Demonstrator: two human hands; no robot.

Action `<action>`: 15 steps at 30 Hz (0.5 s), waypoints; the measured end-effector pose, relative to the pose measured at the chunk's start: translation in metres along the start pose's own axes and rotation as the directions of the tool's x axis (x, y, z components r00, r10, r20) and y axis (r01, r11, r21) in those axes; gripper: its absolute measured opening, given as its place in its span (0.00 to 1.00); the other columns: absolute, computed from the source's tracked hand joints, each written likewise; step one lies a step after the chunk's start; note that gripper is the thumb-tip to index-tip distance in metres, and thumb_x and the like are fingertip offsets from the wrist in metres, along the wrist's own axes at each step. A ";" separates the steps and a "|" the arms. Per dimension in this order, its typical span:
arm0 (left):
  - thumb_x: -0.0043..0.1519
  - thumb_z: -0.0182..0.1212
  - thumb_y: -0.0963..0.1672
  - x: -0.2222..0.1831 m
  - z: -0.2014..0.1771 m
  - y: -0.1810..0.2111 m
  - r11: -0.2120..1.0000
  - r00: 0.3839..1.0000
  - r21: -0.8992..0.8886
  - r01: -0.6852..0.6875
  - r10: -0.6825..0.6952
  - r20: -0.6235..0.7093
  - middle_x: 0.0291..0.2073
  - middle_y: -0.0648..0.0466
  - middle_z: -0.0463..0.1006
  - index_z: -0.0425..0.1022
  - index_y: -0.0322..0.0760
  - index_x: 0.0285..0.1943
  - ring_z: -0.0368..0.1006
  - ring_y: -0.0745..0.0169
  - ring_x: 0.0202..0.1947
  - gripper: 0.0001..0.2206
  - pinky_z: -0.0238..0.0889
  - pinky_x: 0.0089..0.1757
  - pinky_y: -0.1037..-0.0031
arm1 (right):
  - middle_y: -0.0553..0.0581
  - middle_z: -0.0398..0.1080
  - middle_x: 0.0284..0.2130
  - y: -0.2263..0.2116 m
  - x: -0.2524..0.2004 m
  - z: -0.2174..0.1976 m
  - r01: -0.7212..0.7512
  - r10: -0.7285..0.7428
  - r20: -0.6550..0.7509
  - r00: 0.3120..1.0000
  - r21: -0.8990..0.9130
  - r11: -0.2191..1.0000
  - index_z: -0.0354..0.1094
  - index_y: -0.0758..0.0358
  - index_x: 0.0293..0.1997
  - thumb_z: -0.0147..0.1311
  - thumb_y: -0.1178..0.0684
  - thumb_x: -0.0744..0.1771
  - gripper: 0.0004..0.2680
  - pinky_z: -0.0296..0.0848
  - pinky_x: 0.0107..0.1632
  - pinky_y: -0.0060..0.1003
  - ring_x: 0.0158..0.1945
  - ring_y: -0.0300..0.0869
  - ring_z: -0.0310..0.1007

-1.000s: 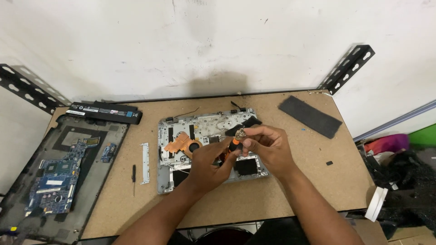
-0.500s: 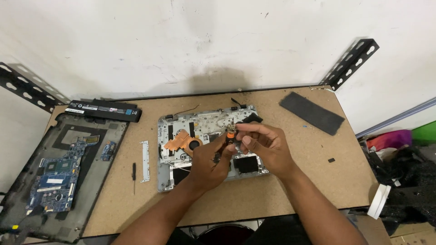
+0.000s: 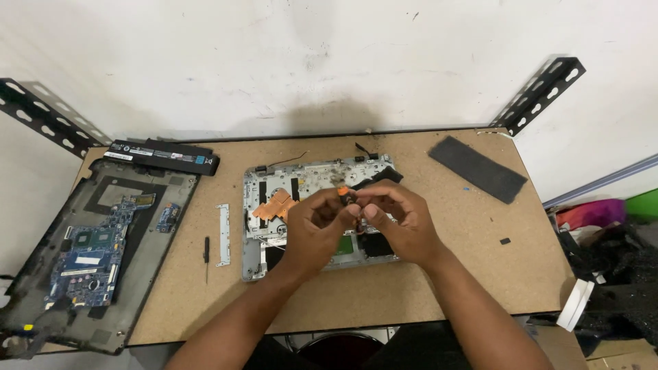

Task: Disassembling a laptop by removing screws and internal components like the heatsink using a screwdriver.

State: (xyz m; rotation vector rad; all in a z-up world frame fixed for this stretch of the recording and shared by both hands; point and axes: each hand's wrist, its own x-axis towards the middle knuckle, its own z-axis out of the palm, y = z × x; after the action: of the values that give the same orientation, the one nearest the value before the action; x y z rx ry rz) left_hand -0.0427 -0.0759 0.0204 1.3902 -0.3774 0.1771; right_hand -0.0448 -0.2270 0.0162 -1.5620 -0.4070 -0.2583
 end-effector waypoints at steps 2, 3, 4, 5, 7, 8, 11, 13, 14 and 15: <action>0.55 0.66 0.42 0.004 -0.008 -0.008 0.999 0.999 -0.038 0.031 -0.033 -0.036 0.19 0.46 0.77 0.75 0.26 0.38 0.74 0.67 0.23 0.10 0.69 0.27 0.75 | 0.61 0.72 0.32 -0.001 0.000 -0.001 -0.024 0.025 0.039 0.999 -0.020 0.999 0.70 0.70 0.46 0.58 0.52 0.63 0.13 0.74 0.37 0.41 0.34 0.40 0.69; 0.53 0.68 0.41 0.007 -0.011 -0.012 0.995 0.996 -0.078 0.059 -0.064 -0.069 0.19 0.45 0.78 0.76 0.26 0.38 0.76 0.66 0.23 0.11 0.71 0.27 0.75 | 0.61 0.73 0.33 -0.001 0.001 -0.002 -0.045 0.048 0.076 0.996 -0.042 0.998 0.69 0.69 0.47 0.61 0.50 0.61 0.15 0.74 0.38 0.42 0.35 0.41 0.70; 0.53 0.68 0.41 0.008 -0.014 -0.020 0.995 0.996 -0.079 0.059 -0.065 -0.069 0.19 0.45 0.78 0.76 0.26 0.38 0.76 0.66 0.23 0.11 0.71 0.27 0.75 | 0.61 0.73 0.33 -0.002 0.001 0.000 -0.045 0.048 0.076 0.996 -0.043 0.998 0.69 0.69 0.47 0.61 0.50 0.61 0.15 0.74 0.38 0.42 0.35 0.41 0.70; 0.52 0.69 0.41 0.010 -0.018 -0.028 0.989 0.992 -0.099 0.107 -0.113 -0.055 0.17 0.47 0.77 0.76 0.28 0.32 0.72 0.69 0.20 0.09 0.66 0.24 0.77 | 0.62 0.73 0.31 -0.002 0.002 0.003 -0.034 0.037 0.060 0.998 -0.058 0.998 0.70 0.70 0.46 0.61 0.54 0.61 0.14 0.75 0.36 0.41 0.33 0.41 0.71; 0.51 0.71 0.41 0.008 -0.020 -0.030 0.980 0.985 -0.118 0.162 -0.168 -0.044 0.15 0.48 0.75 0.76 0.31 0.26 0.69 0.72 0.18 0.08 0.62 0.21 0.79 | 0.63 0.73 0.29 0.001 0.000 0.005 -0.030 0.033 0.046 0.998 -0.071 0.997 0.70 0.70 0.45 0.62 0.57 0.60 0.12 0.76 0.34 0.40 0.32 0.42 0.73; 0.49 0.72 0.42 0.007 -0.019 -0.024 0.985 0.988 -0.077 0.155 -0.157 -0.015 0.16 0.50 0.74 0.77 0.32 0.28 0.67 0.73 0.18 0.08 0.61 0.21 0.80 | 0.63 0.73 0.27 0.004 -0.001 0.004 -0.042 0.042 -0.002 0.999 -0.050 0.998 0.70 0.71 0.44 0.58 0.58 0.62 0.10 0.76 0.32 0.38 0.29 0.41 0.73; 0.48 0.73 0.43 0.008 -0.019 -0.014 0.994 0.996 0.074 0.080 -0.082 0.023 0.22 0.48 0.76 0.78 0.33 0.36 0.67 0.69 0.19 0.11 0.62 0.23 0.78 | 0.63 0.72 0.26 0.017 0.002 -0.009 -0.060 0.068 -0.130 0.989 0.065 0.996 0.67 0.71 0.45 0.52 0.56 0.65 0.09 0.76 0.30 0.34 0.27 0.42 0.73; 0.48 0.72 0.43 0.013 -0.025 -0.019 0.983 0.999 0.181 0.016 -0.024 0.038 0.27 0.45 0.78 0.79 0.33 0.41 0.68 0.66 0.20 0.15 0.63 0.25 0.76 | 0.64 0.71 0.27 0.023 0.006 -0.021 -0.063 0.095 -0.205 0.974 0.157 0.986 0.64 0.71 0.47 0.50 0.54 0.66 0.10 0.76 0.30 0.33 0.28 0.43 0.73; 0.47 0.70 0.40 0.018 -0.030 -0.026 0.919 0.984 0.352 -0.175 0.171 0.044 0.25 0.47 0.78 0.79 0.36 0.39 0.69 0.60 0.21 0.11 0.64 0.26 0.72 | 0.61 0.71 0.29 0.025 0.010 -0.027 -0.056 0.109 -0.267 0.958 0.201 0.978 0.61 0.67 0.48 0.49 0.54 0.67 0.09 0.75 0.34 0.30 0.31 0.41 0.73; 0.47 0.67 0.37 0.022 -0.034 -0.032 0.789 0.932 0.508 -0.345 0.353 0.085 0.23 0.49 0.77 0.80 0.39 0.36 0.70 0.54 0.22 0.09 0.65 0.28 0.68 | 0.59 0.71 0.31 0.026 0.014 -0.033 -0.047 0.127 -0.326 0.937 0.243 0.969 0.59 0.64 0.48 0.48 0.53 0.67 0.08 0.73 0.38 0.26 0.34 0.39 0.74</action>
State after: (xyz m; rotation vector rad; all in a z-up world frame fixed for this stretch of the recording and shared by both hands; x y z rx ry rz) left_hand -0.0056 -0.0503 -0.0061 1.8397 -0.6066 0.6359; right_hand -0.0190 -0.2583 -0.0007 -1.2708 -0.0910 -0.3903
